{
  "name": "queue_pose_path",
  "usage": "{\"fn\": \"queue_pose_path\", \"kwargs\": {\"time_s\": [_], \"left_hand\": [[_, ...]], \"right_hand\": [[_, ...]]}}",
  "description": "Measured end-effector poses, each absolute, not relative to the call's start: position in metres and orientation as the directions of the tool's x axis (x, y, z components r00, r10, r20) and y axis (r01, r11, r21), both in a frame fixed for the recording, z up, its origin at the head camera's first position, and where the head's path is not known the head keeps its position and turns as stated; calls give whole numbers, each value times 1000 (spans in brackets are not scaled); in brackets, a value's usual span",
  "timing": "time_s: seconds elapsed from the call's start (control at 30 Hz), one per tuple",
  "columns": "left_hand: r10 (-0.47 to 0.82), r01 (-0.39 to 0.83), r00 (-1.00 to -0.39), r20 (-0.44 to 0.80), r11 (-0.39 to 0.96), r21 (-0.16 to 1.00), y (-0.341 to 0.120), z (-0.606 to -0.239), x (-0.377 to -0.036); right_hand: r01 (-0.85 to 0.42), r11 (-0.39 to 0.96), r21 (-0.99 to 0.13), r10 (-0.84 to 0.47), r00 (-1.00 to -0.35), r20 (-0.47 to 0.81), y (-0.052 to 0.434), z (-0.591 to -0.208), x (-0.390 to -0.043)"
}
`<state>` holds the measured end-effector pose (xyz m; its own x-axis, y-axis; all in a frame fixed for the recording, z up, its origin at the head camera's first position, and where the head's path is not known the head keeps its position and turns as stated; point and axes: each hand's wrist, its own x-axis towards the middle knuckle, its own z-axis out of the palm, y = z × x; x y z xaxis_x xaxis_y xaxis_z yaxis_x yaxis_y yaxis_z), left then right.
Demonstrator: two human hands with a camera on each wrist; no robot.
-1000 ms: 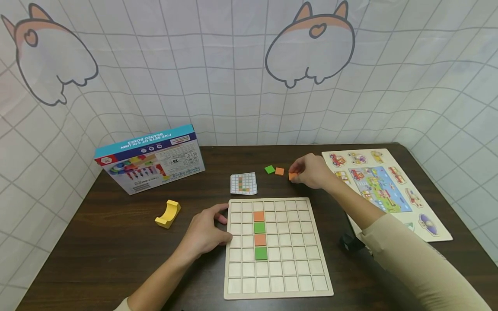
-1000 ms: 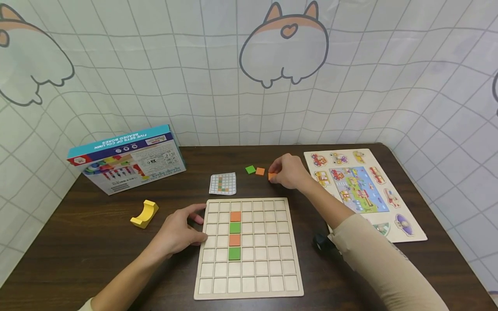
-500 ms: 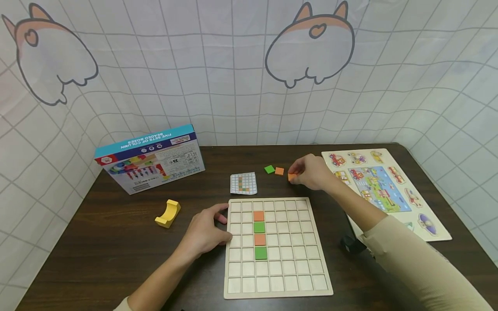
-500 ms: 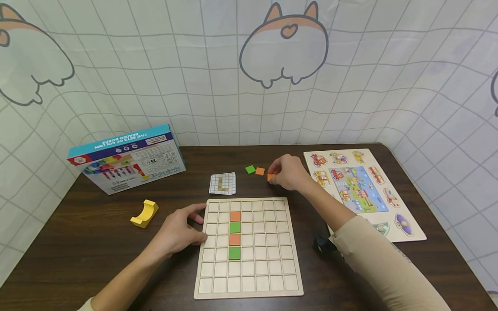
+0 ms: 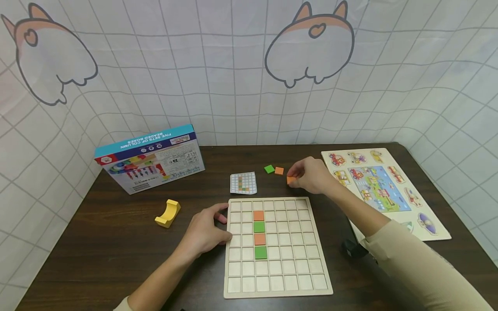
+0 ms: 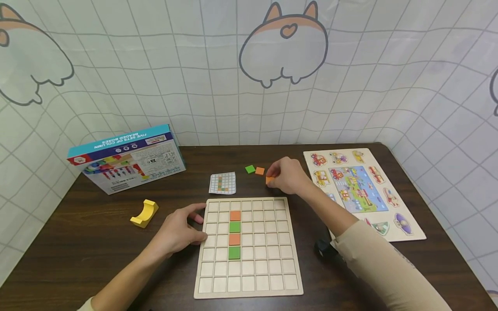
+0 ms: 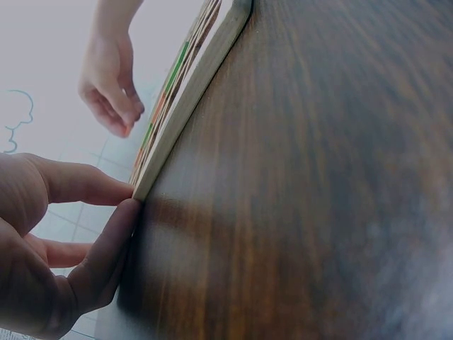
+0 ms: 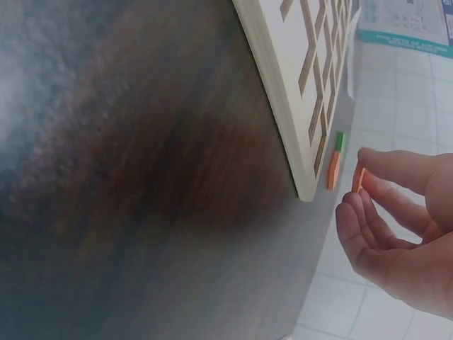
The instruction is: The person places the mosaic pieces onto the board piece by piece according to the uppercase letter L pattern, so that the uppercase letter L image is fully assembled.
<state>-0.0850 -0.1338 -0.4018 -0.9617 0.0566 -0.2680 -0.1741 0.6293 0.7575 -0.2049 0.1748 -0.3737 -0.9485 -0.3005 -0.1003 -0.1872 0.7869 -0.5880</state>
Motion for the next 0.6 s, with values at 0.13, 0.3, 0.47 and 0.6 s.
{"fn": "queue_pose_path", "kwargs": {"time_s": [0.13, 0.3, 0.47, 0.6], "left_hand": [[54, -177, -961, -270, 629, 757, -134, -402, -85], [54, -177, -961, -271, 632, 755, -134, -401, -85], [55, -176, -961, -271, 635, 752, -134, -401, -85], [52, -180, -960, -275, 638, 748, -134, -402, -85]], "right_hand": [[-181, 782, -596, -301, -947, -108, 174, -372, -198], [-187, 775, -603, -309, -945, -105, 171, -369, -191], [-203, 772, -602, -321, -942, -94, 168, -369, -185], [-220, 767, -603, -332, -940, -79, 167, -370, -181]]}}
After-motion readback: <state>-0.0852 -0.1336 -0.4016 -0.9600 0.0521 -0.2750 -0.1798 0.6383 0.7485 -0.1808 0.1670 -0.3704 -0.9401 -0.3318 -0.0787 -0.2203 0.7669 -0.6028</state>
